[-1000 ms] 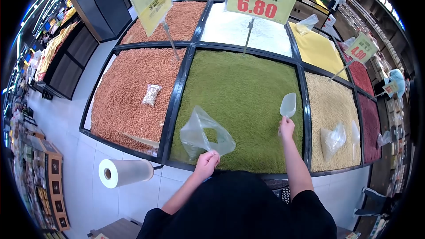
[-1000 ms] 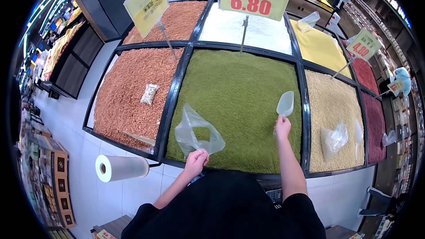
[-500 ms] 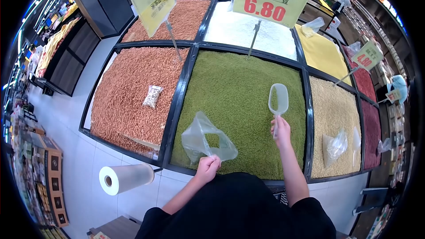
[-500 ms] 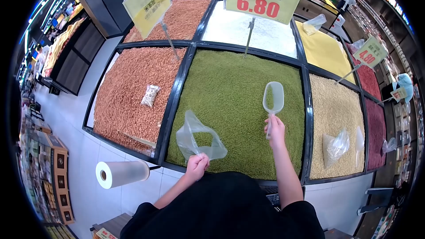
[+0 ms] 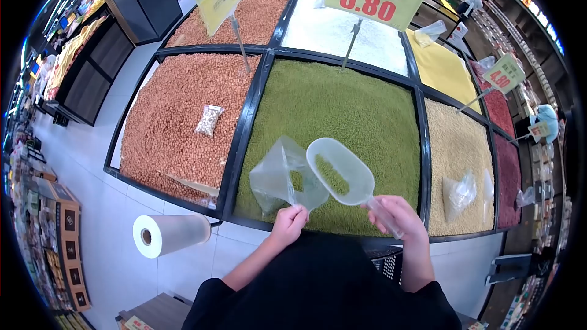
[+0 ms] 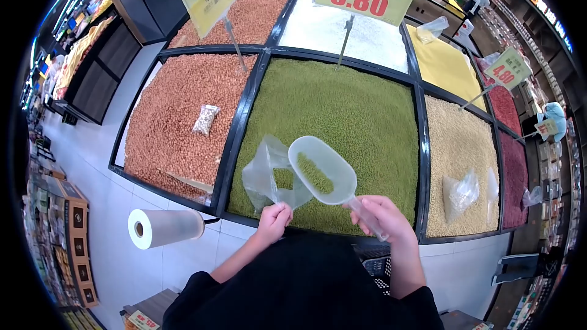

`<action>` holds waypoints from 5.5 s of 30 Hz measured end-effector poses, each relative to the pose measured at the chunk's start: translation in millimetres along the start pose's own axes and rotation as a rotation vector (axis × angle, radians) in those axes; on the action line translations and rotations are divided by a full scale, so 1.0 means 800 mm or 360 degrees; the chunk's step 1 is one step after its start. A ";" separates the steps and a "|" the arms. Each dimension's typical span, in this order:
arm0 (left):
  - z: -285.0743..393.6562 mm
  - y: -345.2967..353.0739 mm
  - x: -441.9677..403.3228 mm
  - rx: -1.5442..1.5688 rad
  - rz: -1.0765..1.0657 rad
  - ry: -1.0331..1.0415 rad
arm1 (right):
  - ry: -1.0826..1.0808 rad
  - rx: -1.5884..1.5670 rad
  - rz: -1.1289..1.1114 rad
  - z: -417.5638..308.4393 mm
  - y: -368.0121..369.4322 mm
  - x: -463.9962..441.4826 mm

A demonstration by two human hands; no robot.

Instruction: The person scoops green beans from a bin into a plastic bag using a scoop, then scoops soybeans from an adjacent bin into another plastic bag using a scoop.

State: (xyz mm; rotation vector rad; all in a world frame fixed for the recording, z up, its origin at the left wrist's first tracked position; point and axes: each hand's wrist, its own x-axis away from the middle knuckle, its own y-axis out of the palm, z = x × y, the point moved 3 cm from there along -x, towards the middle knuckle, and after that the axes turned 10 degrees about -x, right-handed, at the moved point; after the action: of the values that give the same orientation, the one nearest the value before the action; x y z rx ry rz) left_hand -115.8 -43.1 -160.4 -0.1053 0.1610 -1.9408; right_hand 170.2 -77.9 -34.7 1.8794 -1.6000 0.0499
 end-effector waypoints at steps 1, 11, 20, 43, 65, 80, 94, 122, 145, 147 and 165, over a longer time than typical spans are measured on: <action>-0.001 0.000 0.002 0.0007 -0.0011 -0.0029 | 0.0067 0.0049 -0.0003 0.001 0.007 0.002; 0.006 0.004 0.012 -0.0143 -0.0044 -0.0059 | -0.0300 0.1596 0.0149 0.018 0.103 -0.044; -0.006 0.008 0.023 -0.0030 -0.0014 -0.0075 | -0.0652 0.1969 0.0451 0.067 0.107 -0.041; -0.045 0.073 0.019 -0.0197 -0.0536 -0.0029 | -0.0672 0.1605 0.2102 0.225 -0.172 -0.012; -0.001 0.227 0.007 -0.0568 -0.1371 0.0211 | -0.0145 0.1478 0.2263 0.388 -0.122 0.218; 0.025 0.378 0.057 -0.0737 -0.1894 0.0280 | 0.0248 0.1624 0.2255 0.471 -0.198 0.286; 0.052 0.528 0.121 -0.0728 -0.1890 0.0392 | -0.0080 0.1198 0.2612 0.401 -0.341 0.423; 0.058 0.899 -0.013 -0.0405 -0.1920 0.0689 | 0.0168 0.1560 0.2978 0.370 -0.603 0.589; 0.028 0.842 -0.077 -0.0410 0.0011 -0.0300 | -0.1005 0.1506 0.1844 0.048 -0.878 0.422; 0.032 0.848 -0.072 -0.0522 0.0202 -0.0234 | -0.0935 0.1608 0.2099 0.033 -0.921 0.438; 0.054 0.930 -0.099 -0.1224 0.0123 -0.0322 | -0.0506 0.1798 0.2049 0.030 -1.025 0.428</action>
State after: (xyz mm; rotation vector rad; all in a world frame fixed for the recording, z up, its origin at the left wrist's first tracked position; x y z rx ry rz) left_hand 602.9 -241.1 -238.6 -0.7847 0.7557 -1.6840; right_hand 978.6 -359.0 -275.7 1.0583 -3.1262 1.5024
